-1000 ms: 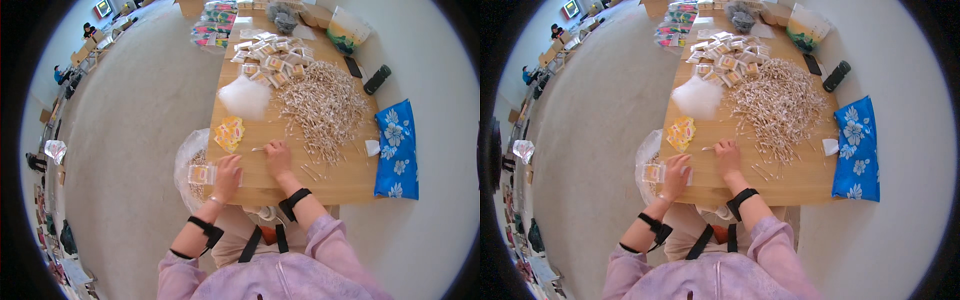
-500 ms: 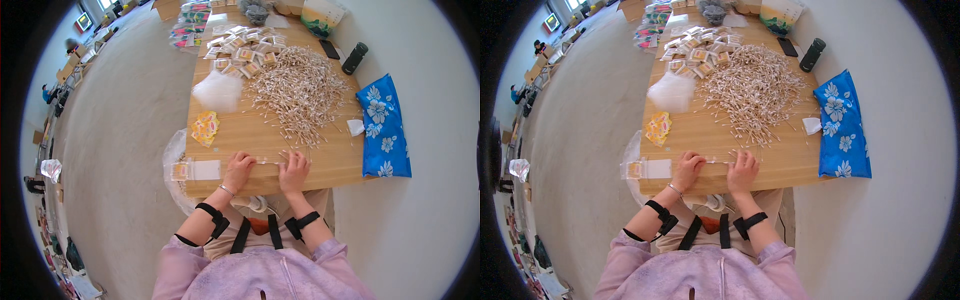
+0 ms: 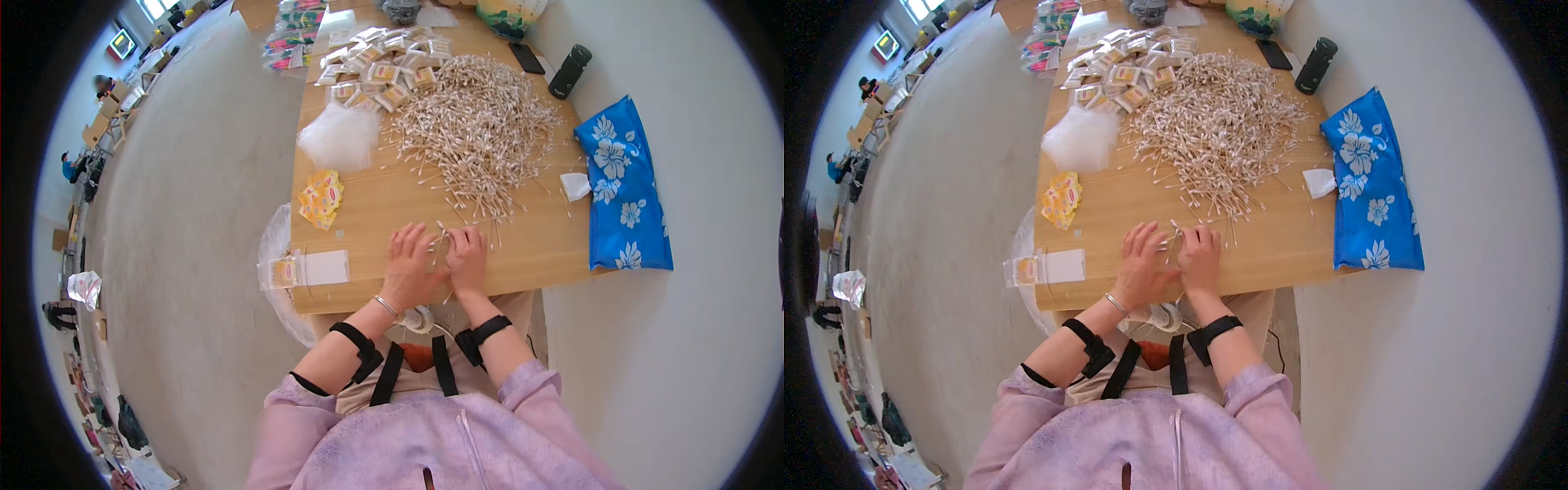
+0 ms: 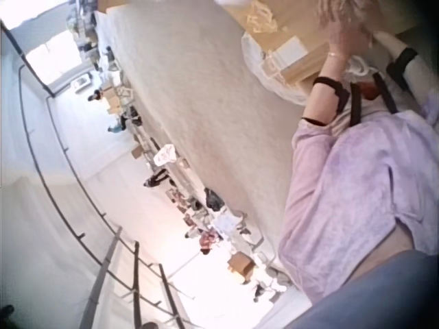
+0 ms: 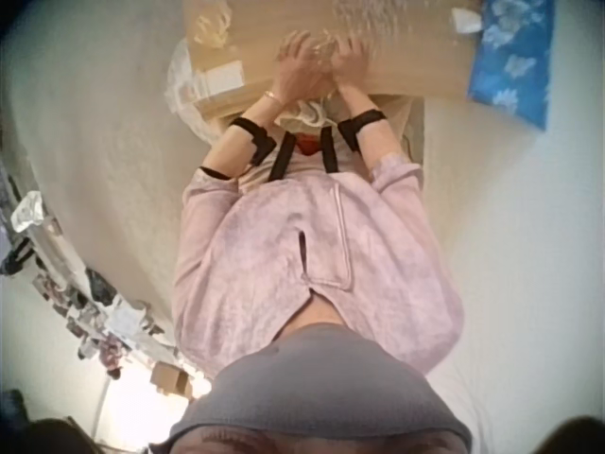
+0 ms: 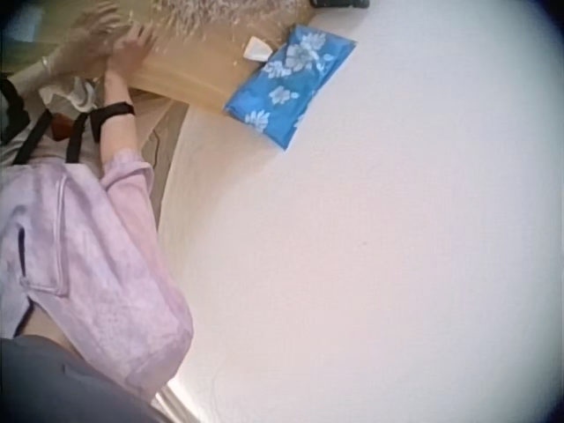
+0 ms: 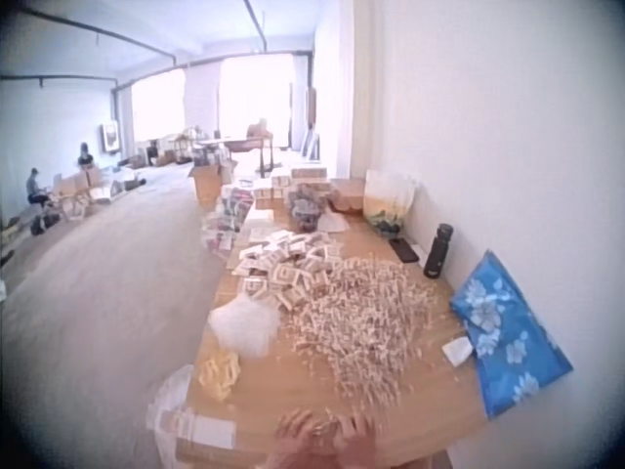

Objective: The person is sorting and packing cotton swabs into small plastic bags.

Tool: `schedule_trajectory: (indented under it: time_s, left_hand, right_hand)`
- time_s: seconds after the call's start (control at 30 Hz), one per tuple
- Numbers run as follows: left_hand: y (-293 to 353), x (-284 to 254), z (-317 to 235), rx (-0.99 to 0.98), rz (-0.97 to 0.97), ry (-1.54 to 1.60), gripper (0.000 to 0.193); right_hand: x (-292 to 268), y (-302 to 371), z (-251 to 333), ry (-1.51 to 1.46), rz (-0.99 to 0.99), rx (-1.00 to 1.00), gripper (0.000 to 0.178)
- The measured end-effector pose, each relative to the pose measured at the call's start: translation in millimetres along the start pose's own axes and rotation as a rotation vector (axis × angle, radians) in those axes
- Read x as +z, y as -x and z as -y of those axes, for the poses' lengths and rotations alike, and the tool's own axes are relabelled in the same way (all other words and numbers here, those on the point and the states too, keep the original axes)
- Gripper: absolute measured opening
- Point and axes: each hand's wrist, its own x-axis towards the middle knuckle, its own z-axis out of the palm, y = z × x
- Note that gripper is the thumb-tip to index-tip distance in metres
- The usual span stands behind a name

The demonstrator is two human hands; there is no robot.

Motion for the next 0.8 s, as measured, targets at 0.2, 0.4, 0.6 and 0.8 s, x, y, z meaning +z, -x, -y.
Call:
schedule_trajectory:
  time_s: [0.2, 0.4, 0.6, 0.8]
  left_hand:
    - [10, -5, -22, -0.033, 0.101, -0.148, 0.110]
    - [23, 12, -27, -0.075, 0.219, -0.294, 0.107]
    - [16, -3, 7, -0.055, 0.140, -0.236, 0.087]
    - [13, -11, -10, -0.108, 0.121, -0.240, 0.090]
  right_hand:
    - [-4, -8, -3, -0.217, 0.035, 0.060, 0.009]
    - [-7, -11, -8, -0.246, 0.081, 0.079, 0.008]
    - [-5, -8, -10, -0.231, 0.056, 0.079, 0.012]
    - [-15, -10, 4, -0.133, 0.134, 0.046, 0.028]
